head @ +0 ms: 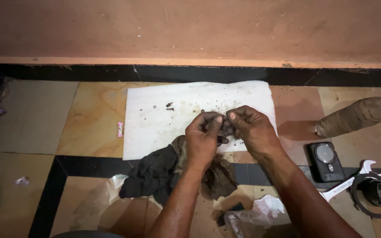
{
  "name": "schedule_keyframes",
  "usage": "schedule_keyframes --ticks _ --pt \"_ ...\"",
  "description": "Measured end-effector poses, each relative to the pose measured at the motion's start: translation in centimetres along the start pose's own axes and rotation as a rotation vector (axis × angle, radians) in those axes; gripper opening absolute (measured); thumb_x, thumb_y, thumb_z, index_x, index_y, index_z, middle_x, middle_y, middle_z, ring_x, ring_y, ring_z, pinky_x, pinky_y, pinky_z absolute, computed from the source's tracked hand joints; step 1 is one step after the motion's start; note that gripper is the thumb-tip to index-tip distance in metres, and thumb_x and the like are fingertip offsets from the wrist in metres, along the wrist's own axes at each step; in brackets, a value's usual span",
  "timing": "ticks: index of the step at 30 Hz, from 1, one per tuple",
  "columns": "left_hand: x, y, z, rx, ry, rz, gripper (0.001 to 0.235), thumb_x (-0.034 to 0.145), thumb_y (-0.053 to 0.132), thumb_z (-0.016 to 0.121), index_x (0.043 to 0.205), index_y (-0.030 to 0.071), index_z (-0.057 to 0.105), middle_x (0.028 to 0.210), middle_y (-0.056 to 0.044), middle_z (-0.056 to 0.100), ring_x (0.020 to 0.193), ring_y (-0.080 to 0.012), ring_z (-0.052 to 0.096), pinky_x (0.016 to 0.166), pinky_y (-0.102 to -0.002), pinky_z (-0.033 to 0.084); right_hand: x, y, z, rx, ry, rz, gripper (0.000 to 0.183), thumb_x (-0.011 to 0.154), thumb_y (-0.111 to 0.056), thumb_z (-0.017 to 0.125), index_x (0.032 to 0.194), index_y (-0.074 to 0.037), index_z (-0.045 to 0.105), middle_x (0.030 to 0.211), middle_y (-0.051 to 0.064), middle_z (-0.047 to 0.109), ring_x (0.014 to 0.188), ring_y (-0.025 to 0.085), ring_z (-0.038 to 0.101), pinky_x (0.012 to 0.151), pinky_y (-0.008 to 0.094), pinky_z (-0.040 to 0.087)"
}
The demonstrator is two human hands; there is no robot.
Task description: The person scrubs a cylindrical metal mechanical part with a dark cloth and a red-handled screwdriver to remove grime. They repeatedly wipe the exterior and interior surfaces of the part, occasionally using the screwdriver to scrape specific areas. The person also uses pliers to manipulate a small component on the part.
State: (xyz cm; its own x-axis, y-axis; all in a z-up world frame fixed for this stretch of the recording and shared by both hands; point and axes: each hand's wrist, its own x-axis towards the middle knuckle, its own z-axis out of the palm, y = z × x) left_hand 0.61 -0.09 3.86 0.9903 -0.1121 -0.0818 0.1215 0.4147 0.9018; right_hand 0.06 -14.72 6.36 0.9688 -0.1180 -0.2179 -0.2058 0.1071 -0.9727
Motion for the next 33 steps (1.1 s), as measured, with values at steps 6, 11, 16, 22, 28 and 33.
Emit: schedule_keyframes --ticks 6,11,16,22,28,33 --pt "0.0 1.1 0.1 0.06 0.006 -0.001 0.013 0.098 0.011 0.068 0.103 -0.001 0.072 0.083 -0.006 0.073 0.069 -0.011 0.07 0.056 -0.027 0.06 -0.6 -0.5 0.7 -0.032 -0.02 -0.032 0.026 0.094 -0.015 0.068 0.116 -0.001 0.073 0.09 0.001 0.075 0.075 0.006 0.064 0.067 0.023 0.054" --pt "-0.5 2.2 0.3 0.291 0.024 0.051 0.014 0.095 0.012 0.072 0.104 0.001 0.076 0.09 -0.006 0.075 0.074 -0.0096 0.069 0.061 -0.025 0.058 -0.6 -0.6 1.0 -0.109 0.08 -0.073 0.021 0.093 -0.013 0.075 0.109 0.001 0.078 0.083 0.006 0.073 0.065 0.009 0.056 0.056 0.025 0.046" --pt "-0.5 2.5 0.4 0.414 -0.036 0.215 0.014 0.095 0.008 0.072 0.105 0.001 0.077 0.109 -0.006 0.073 0.092 -0.013 0.072 0.075 -0.025 0.06 -0.4 -0.5 0.5 -0.131 0.088 -0.06 0.019 0.091 -0.01 0.076 0.103 0.003 0.076 0.078 0.009 0.074 0.06 0.012 0.059 0.051 0.028 0.048" --pt "0.5 2.9 -1.7 0.626 0.041 0.159 0.02 0.091 0.013 0.072 0.109 0.005 0.076 0.12 -0.01 0.07 0.104 -0.0226 0.073 0.087 -0.032 0.063 1.1 -0.3 -1.2 -0.061 0.133 0.018 0.033 0.093 -0.02 0.066 0.123 -0.004 0.066 0.097 0.008 0.071 0.082 0.014 0.069 0.079 0.028 0.06" --pt "1.4 1.7 -3.7 1.023 0.217 -0.099 0.091 0.075 0.048 0.087 0.14 -0.002 0.048 0.134 -0.026 0.055 0.122 -0.0413 0.055 0.1 -0.049 0.049 2.6 1.3 -3.7 0.188 0.114 0.075 0.034 0.102 -0.027 0.062 0.119 0.002 0.066 0.094 0.01 0.064 0.081 0.017 0.063 0.082 0.036 0.059" --pt "1.4 1.1 -3.1 1.116 0.123 -0.204 0.104 0.069 0.06 0.086 0.142 -0.004 0.047 0.134 -0.025 0.056 0.126 -0.0397 0.055 0.105 -0.05 0.047 2.5 3.8 -2.5 -0.191 0.165 0.142 0.033 0.099 -0.023 0.067 0.114 0.006 0.069 0.091 0.016 0.072 0.074 0.02 0.063 0.071 0.036 0.053"
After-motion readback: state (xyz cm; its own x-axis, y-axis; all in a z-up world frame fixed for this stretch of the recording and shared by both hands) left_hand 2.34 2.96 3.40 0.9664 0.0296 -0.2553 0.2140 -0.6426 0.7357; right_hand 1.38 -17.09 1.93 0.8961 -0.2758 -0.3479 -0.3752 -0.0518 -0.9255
